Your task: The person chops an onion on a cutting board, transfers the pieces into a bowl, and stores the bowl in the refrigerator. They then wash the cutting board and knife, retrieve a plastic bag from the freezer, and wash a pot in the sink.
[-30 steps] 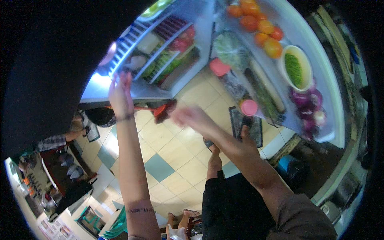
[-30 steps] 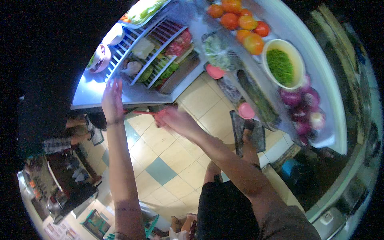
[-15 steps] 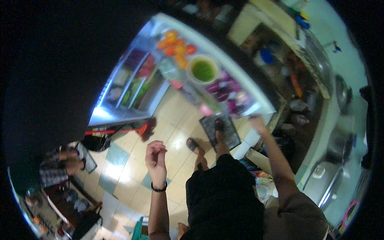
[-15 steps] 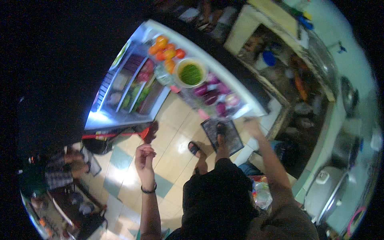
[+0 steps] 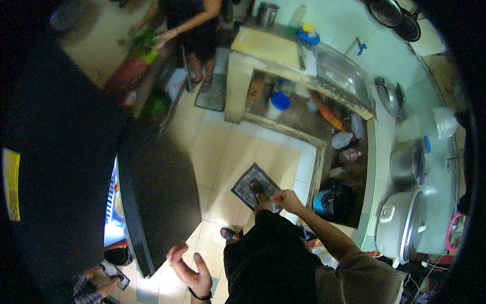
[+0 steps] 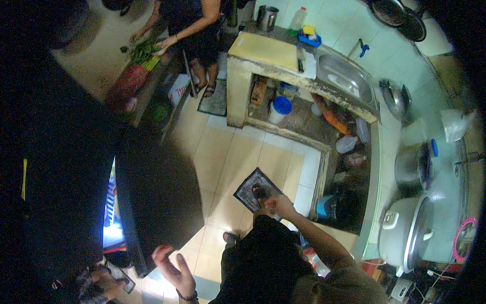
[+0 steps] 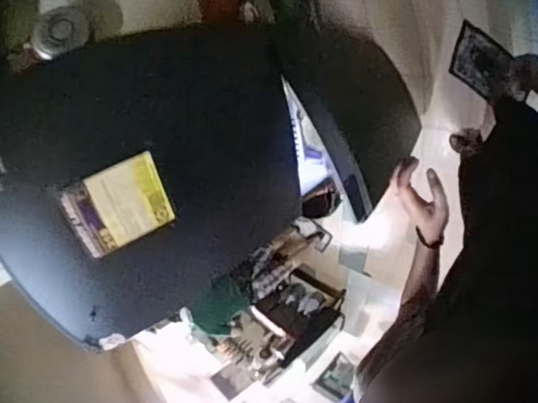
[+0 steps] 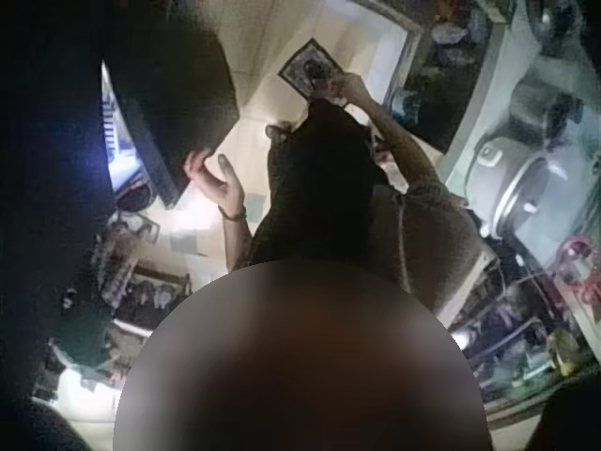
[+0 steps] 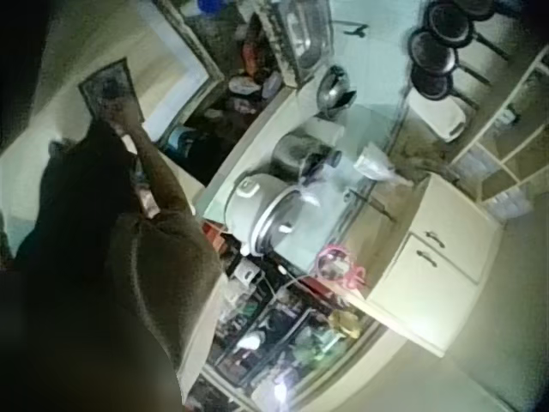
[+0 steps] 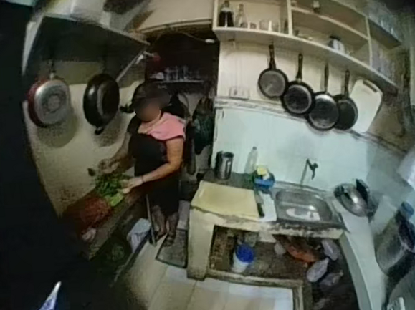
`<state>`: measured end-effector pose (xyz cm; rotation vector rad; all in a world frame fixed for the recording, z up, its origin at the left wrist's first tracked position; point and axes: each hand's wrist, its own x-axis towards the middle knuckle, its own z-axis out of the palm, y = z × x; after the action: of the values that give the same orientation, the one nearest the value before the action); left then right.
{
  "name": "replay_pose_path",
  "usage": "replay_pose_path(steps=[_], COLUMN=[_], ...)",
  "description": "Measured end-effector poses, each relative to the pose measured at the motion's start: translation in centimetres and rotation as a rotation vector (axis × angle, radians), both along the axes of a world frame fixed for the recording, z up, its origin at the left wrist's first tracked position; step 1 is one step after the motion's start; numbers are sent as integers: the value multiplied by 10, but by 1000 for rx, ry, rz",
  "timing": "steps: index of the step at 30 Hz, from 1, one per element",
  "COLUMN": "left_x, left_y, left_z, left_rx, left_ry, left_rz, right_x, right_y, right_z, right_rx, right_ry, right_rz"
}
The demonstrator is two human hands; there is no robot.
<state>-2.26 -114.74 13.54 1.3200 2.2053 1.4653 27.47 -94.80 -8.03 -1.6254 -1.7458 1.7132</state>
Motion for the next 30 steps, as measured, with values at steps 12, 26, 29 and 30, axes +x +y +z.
replay_pose_path(steps=[12, 26, 29, 30], left_x=[159, 387, 414, 426], left_y=[487, 945, 959, 963], left_z=[9, -72, -64, -62], left_rx=[-10, -522, -634, -657], left_ry=[-131, -749, -597, -698], left_rz=[-340, -809, -884, -914], right_x=[102, 204, 251, 289], right_y=[661, 727, 727, 741], right_z=[112, 159, 189, 201], right_rx=[924, 292, 244, 226], right_ry=[-526, -348, -247, -177], right_rz=[-455, -8, 18, 119])
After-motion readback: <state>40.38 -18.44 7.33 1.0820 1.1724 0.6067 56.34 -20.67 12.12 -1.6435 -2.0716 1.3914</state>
